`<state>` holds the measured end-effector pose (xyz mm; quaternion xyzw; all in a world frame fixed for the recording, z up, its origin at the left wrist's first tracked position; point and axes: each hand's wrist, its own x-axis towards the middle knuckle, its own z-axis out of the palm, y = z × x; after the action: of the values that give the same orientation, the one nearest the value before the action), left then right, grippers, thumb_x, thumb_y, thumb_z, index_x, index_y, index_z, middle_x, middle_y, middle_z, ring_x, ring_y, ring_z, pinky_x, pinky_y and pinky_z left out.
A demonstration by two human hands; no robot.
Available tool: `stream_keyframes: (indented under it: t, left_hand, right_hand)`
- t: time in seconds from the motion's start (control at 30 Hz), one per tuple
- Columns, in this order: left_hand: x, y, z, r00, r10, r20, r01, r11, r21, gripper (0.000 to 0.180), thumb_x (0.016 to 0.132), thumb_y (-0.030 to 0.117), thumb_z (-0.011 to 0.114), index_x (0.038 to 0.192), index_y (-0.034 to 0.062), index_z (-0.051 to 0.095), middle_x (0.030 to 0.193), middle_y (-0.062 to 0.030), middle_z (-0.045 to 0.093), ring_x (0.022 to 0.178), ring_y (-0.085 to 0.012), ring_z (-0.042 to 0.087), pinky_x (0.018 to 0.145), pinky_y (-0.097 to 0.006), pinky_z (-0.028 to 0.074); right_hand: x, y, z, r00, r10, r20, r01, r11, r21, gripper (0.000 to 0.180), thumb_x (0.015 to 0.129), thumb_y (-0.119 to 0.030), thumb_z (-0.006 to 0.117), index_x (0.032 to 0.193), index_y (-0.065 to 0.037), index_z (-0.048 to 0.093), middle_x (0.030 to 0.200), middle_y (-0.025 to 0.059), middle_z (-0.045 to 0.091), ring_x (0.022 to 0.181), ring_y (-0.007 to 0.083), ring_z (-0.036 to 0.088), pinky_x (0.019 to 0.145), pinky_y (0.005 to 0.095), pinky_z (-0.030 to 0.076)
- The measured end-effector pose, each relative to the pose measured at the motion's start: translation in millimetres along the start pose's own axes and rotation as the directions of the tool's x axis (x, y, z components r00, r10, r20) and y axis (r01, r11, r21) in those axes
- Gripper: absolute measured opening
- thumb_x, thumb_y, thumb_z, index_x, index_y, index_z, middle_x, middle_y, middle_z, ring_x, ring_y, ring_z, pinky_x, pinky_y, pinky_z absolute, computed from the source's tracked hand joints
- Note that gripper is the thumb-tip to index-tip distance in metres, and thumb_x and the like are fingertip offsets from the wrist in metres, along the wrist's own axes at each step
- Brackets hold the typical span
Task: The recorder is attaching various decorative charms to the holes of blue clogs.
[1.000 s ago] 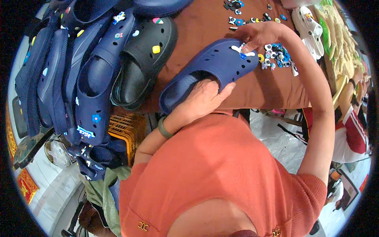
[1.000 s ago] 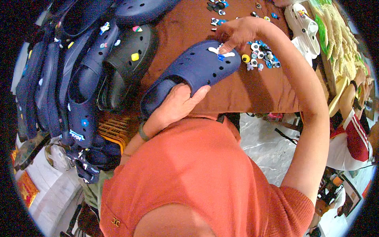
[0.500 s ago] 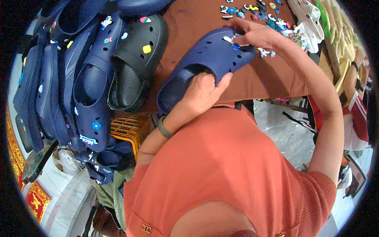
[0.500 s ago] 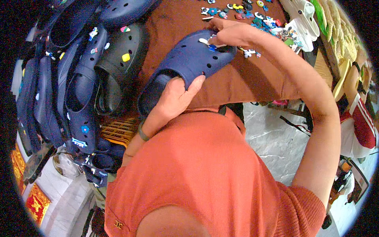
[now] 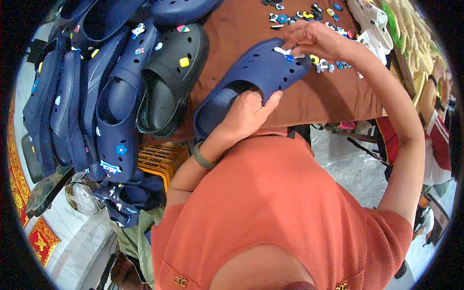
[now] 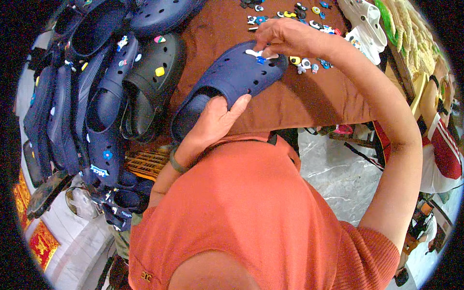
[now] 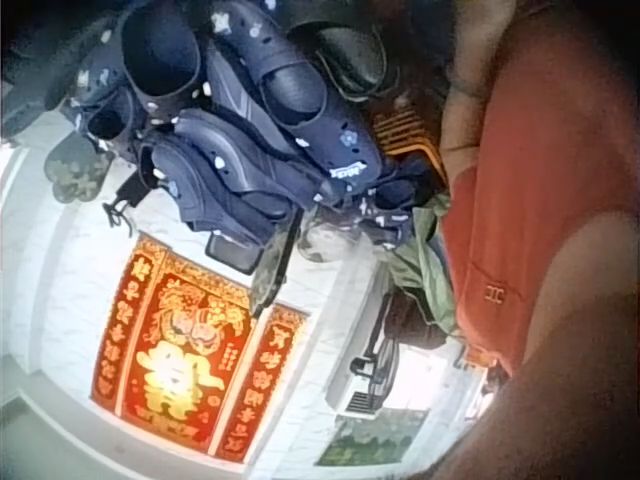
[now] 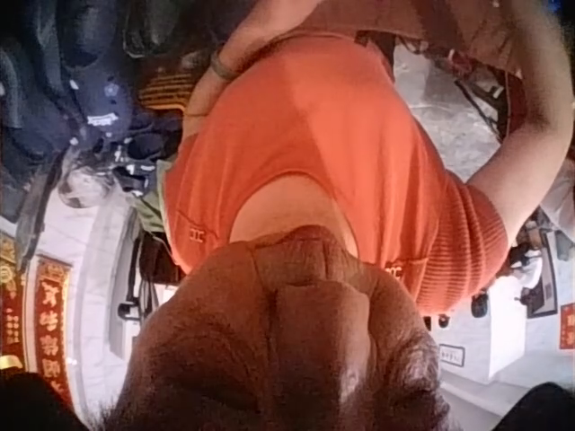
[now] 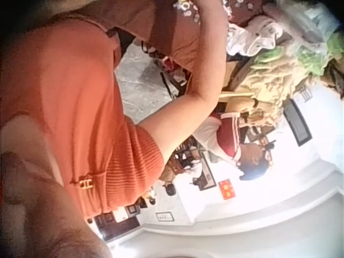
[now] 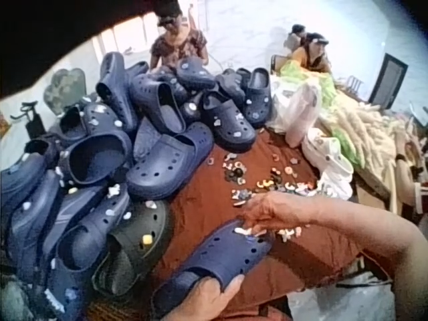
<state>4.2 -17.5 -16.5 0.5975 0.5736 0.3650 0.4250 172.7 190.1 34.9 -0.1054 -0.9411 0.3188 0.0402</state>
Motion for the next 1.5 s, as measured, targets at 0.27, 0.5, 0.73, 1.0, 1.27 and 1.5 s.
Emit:
stream_keyframes:
  t: [0.27, 0.5, 0.73, 1.0, 1.27, 1.5]
  left_hand:
    - [6.3, 1.2, -0.5, 0.998, -0.023, -0.066, 0.018, 0.997, -0.072, 0.044, 0.091, 0.035, 0.053, 0.084, -0.0073, 0.06, 0.078, -0.0289, 0.06, 0.078, -0.045, 0.059, 0.07, -0.047, 0.047]
    - [2.5, 5.0, 0.1, 0.996, 0.071, -0.054, -0.07, 0.997, 0.026, 0.035, 0.089, 0.028, 0.057, 0.084, -0.0067, 0.061, 0.075, -0.0272, 0.06, 0.074, -0.0428, 0.06, 0.068, -0.046, 0.047]
    - [1.9, -1.6, 7.9, 0.934, 0.322, -0.153, -0.312, 0.946, 0.086, 0.024, 0.086, 0.017, 0.062, 0.084, -0.0068, 0.06, 0.073, -0.0247, 0.061, 0.069, -0.0423, 0.059, 0.063, -0.045, 0.047]
    - [4.0, 9.4, 4.1, 0.986, 0.088, -0.145, -0.093, 0.995, -0.028, 0.03, 0.087, 0.021, 0.061, 0.08, -0.0083, 0.06, 0.075, -0.0255, 0.062, 0.069, -0.0406, 0.061, 0.063, -0.043, 0.047]
    - [1.8, 4.9, 2.9, 0.995, 0.064, -0.076, -0.068, 0.997, -0.047, 0.031, 0.089, 0.022, 0.059, 0.082, -0.0081, 0.061, 0.074, -0.0238, 0.062, 0.068, -0.0363, 0.061, 0.064, -0.04, 0.046]
    - [1.4, 11.7, 0.6, 0.996, 0.05, -0.074, -0.054, 0.997, -0.06, 0.029, 0.09, 0.023, 0.057, 0.087, -0.0062, 0.061, 0.073, -0.0216, 0.061, 0.067, -0.0335, 0.06, 0.064, -0.039, 0.046]
  right_hand:
    - [-16.1, -5.1, 35.8, 0.963, 0.16, -0.215, -0.202, 0.961, -0.188, 0.02, 0.077, -0.012, 0.068, 0.096, -0.004, 0.067, 0.104, 0.0087, 0.058, 0.105, 0.027, 0.052, 0.094, 0.0367, 0.041]
    - [-22.8, -10.9, 30.6, 0.916, 0.174, -0.363, -0.263, 0.941, -0.212, 0.022, 0.085, -0.019, 0.065, 0.102, -0.005, 0.066, 0.101, 0.0073, 0.058, 0.102, 0.0227, 0.053, 0.09, 0.0338, 0.041]
    - [-12.1, -4.2, 10.9, 0.902, 0.418, 0.108, -0.431, 0.877, 0.212, 0.055, 0.088, -0.043, 0.059, 0.125, -0.003, 0.048, 0.113, 0.0141, 0.06, 0.104, 0.0213, 0.056, 0.088, 0.0329, 0.044]
    - [-12.7, 1.0, 29.0, 0.882, 0.466, -0.071, -0.443, 0.871, 0.211, 0.047, 0.088, -0.033, 0.062, 0.124, -0.005, 0.05, 0.113, 0.0123, 0.06, 0.104, 0.0197, 0.056, 0.089, 0.0328, 0.044]
    - [-85.4, 13.0, 37.2, 0.73, 0.419, -0.54, -0.519, 0.854, -0.037, 0.024, 0.084, -0.019, 0.066, 0.102, -0.004, 0.065, 0.098, 0.0103, 0.065, 0.086, 0.025, 0.062, 0.076, 0.0323, 0.048]
    - [-90.6, 8.3, 82.2, 0.749, 0.31, -0.585, -0.591, 0.711, -0.381, 0.021, 0.083, -0.021, 0.063, 0.103, -0.017, 0.067, 0.099, 0.0028, 0.06, 0.096, 0.0222, 0.053, 0.086, 0.04, 0.035]
